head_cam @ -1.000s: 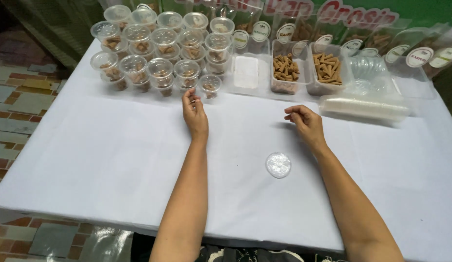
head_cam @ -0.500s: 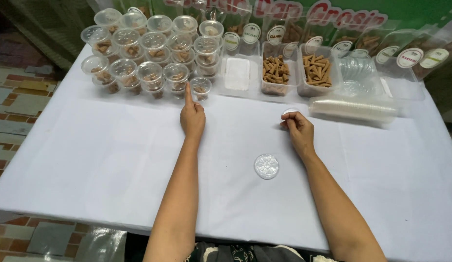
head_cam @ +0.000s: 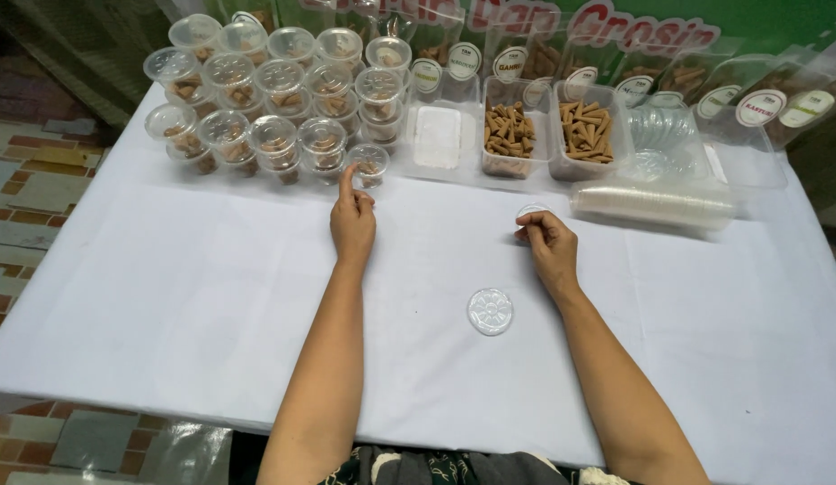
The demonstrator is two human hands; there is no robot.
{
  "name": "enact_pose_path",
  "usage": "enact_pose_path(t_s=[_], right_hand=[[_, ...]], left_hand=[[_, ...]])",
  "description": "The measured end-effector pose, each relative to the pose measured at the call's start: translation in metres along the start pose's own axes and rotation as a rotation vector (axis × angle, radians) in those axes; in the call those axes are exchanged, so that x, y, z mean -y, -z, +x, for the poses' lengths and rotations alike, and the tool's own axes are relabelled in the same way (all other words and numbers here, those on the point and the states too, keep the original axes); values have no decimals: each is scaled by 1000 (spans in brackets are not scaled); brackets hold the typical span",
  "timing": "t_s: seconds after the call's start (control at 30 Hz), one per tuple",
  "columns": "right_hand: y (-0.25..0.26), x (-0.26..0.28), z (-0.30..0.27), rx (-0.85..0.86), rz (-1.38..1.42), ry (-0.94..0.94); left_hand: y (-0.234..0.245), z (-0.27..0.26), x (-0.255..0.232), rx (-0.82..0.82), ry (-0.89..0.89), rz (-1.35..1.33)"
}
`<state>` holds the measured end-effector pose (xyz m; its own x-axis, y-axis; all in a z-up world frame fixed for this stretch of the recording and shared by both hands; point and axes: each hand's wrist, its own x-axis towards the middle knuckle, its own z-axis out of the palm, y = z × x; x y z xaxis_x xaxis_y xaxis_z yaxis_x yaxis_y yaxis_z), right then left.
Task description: Packing incense sticks into small plastic cups and sealing them with lids and bags.
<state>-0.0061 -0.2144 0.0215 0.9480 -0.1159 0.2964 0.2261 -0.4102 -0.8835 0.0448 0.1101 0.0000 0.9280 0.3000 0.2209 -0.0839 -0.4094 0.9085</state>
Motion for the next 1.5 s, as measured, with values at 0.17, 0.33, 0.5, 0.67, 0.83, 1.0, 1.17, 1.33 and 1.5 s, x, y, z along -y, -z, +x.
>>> enact_pose_path(t_s=[0.17, 0.33, 0.5, 0.67, 0.83, 1.0, 1.17, 1.33, 1.5], right_hand=[[5, 0, 1, -105, -132, 172], [35, -4, 12, -369, -261, 351], [74, -21, 22, -502, -493, 416], [85, -32, 26, -532, -556, 304], [86, -60, 32, -537, -650, 257], [85, -74, 36, -506, -728, 248], [83, -70, 35, -527, -687, 191], [82, -68, 36, -519, -637, 156], [82, -75, 37, -540, -653, 154]], left_hand=[[-8, 0, 5, -8, -162, -6], [-14, -6, 3, 23, -340, 55], [-18, -17, -14, 82, -514, 159], [-40, -34, -21, 181, -570, 171], [-74, -47, -51, 301, -650, 140], [-133, -45, -89, 434, -744, 129], [-198, -43, -128, 557, -841, 162], [-250, -39, -142, 657, -832, 273], [-281, -37, -135, 673, -861, 413]])
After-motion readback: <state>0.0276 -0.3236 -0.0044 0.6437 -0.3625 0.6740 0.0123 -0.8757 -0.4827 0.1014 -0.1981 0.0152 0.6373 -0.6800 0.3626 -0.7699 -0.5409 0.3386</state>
